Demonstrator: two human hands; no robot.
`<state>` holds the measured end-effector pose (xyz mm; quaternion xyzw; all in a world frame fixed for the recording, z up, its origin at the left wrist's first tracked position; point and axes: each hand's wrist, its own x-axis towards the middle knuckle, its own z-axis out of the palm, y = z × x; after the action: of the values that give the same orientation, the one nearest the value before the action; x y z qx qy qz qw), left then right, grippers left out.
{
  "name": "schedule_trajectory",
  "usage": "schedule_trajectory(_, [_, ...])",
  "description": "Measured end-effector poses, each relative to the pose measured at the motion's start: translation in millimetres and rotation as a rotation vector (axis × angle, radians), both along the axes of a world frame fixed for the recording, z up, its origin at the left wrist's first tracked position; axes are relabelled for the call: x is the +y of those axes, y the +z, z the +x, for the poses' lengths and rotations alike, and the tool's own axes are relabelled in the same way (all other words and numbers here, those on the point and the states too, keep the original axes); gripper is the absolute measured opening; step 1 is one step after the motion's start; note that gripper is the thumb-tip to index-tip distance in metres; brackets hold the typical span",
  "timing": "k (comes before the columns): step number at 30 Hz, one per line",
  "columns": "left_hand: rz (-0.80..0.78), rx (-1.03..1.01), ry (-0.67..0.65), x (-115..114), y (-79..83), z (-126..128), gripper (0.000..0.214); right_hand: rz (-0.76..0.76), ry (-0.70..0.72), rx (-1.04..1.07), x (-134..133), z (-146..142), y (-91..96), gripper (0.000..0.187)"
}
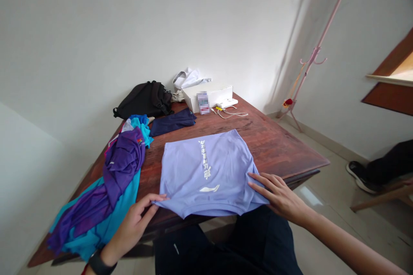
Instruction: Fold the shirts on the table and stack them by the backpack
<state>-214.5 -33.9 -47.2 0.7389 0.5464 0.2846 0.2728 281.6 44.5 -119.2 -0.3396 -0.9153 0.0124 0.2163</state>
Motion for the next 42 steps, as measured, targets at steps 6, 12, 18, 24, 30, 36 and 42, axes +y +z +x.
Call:
schedule_trajectory(6, [-0.034,-0.027,0.008,0.3,1.3,-0.3,0.024,0.073,-0.133,0.171,-1.1,-5.4,-8.9,0.054])
schedule_trajectory(12, [-0.016,-0.021,0.027,1.3,6.3,-3.6,0.024,-0.028,0.000,0.258,2.3,-14.6,11.7,0.034])
schedule_trajectory(18, [0.115,0.006,0.178,3.1,12.7,-12.5,0.026,-0.346,0.033,0.432,6.9,-17.7,47.9,0.035])
schedule_trajectory(24, [0.166,-0.087,0.329,42.3,22.9,7.4,0.035,-0.625,-0.183,0.709,45.4,-34.8,65.8,0.040])
schedule_trajectory(30, [0.218,-0.091,0.345,126.1,14.8,17.6,0.037,-0.992,-0.326,1.043,108.5,-66.6,61.5,0.027])
schedule_trajectory(36, [0.248,-0.007,0.314,185.7,-15.2,9.3,0.031,-1.061,-0.505,1.039,148.6,-76.3,60.2,0.020])
schedule_trajectory(42, [0.209,0.053,0.238,196.3,-23.9,7.4,0.043,-0.924,-0.483,0.734,180.3,-74.3,60.1,0.029])
